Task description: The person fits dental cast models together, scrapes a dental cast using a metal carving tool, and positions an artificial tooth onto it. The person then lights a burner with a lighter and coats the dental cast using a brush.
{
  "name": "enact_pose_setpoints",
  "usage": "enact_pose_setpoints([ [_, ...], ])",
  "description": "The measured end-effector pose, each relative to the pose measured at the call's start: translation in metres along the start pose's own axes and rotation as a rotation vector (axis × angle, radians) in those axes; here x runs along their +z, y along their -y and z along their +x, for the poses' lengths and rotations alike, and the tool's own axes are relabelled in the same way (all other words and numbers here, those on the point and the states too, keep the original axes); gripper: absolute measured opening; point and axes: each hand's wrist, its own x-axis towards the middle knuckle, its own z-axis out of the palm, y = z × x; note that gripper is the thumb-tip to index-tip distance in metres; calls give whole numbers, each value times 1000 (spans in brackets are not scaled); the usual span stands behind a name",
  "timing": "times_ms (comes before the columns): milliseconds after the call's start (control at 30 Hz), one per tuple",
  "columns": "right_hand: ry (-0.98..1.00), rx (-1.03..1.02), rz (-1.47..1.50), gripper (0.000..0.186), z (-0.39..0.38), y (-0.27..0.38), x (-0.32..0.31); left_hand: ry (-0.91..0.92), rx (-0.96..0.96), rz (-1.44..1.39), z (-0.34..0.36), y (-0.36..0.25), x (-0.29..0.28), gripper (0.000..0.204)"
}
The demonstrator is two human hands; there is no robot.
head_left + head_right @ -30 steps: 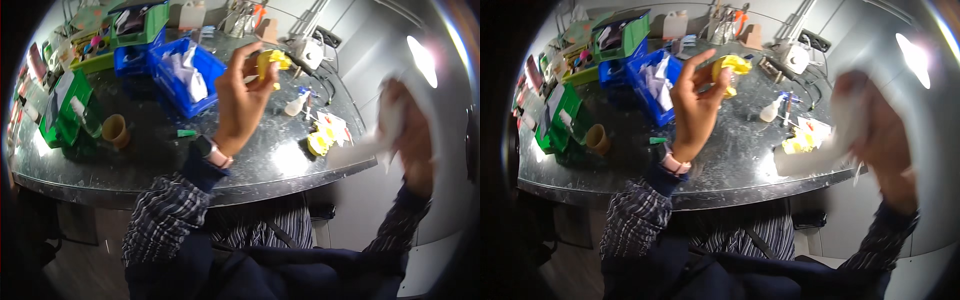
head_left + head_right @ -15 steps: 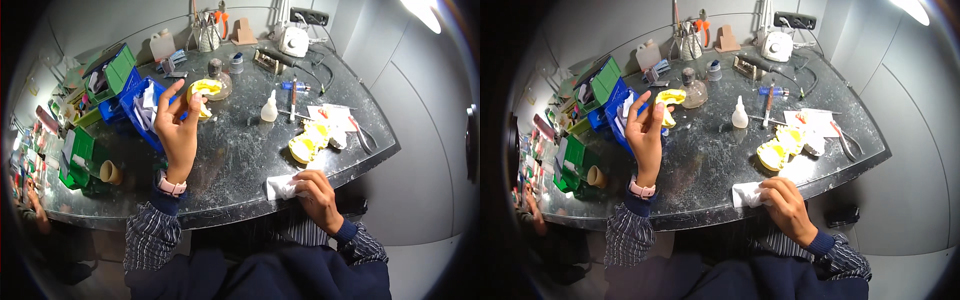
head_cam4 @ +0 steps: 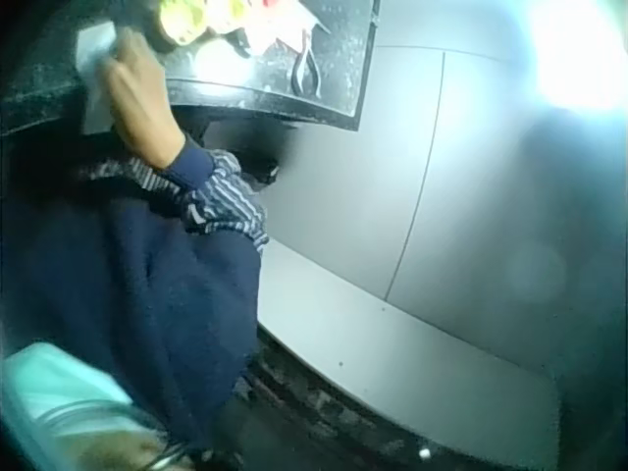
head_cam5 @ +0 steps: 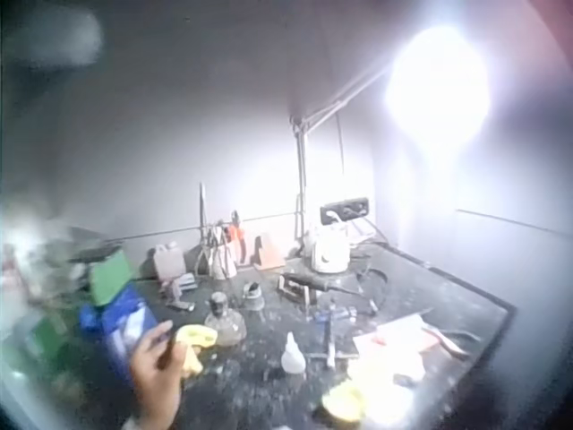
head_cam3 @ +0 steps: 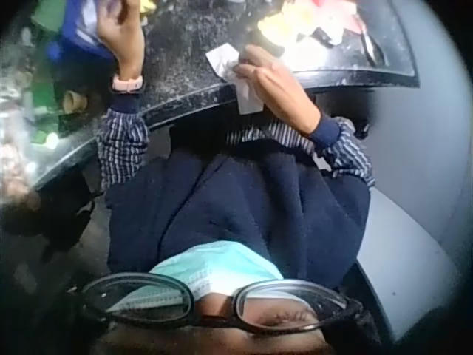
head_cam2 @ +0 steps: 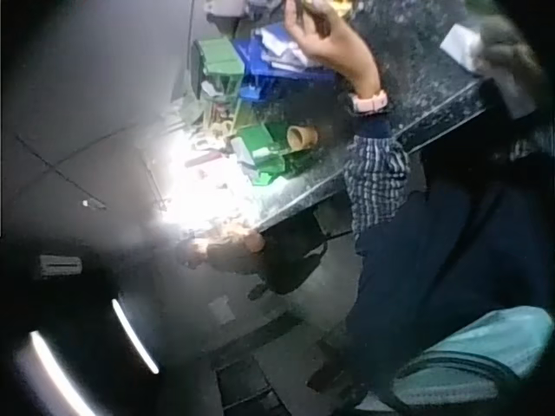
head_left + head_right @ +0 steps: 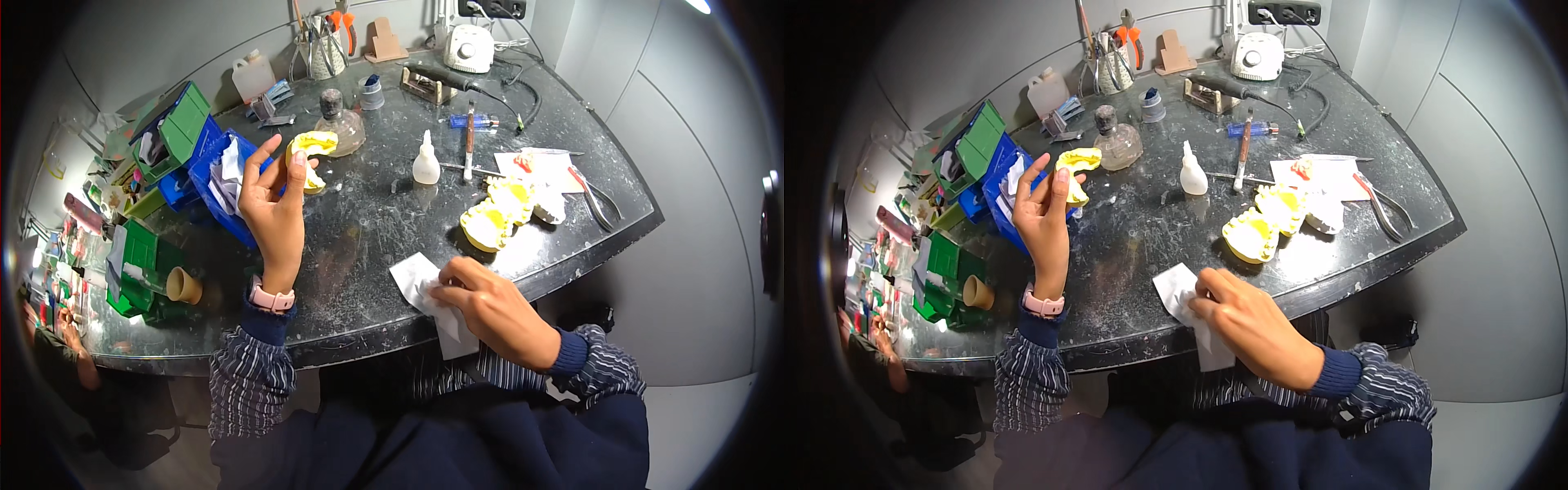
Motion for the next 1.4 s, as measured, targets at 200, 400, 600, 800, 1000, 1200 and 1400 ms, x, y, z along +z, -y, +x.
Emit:
enact_pose_setpoints([
  [200, -79, -44, -167, 22, 45, -18, 13, 12, -14, -10, 1, 1, 2, 37],
  [400, -182, -90, -261, 9, 81, -32, 28, 51, 27, 1, -1, -1, 1, 37],
  [600, -29, -130, -431, 8, 47, -7, 15, 34, 33, 7, 2, -3, -1, 37],
  [800, 90, -31, -318, 6, 5, 10, -13, 30, 81, 45, 0, -8, 1, 36],
  [1000, -63, -20, -18, 7, 42, -1, -74, 33, 66, 34, -3, -5, 5, 37],
  [1200, -187, -276, 80, 26, 130, -27, -31, -19, 98, 70, 2, -10, 1, 33],
  [1400, -346, -277, 67, 33, 111, -34, -58, -127, 195, 138, 3, -16, 3, 33],
])
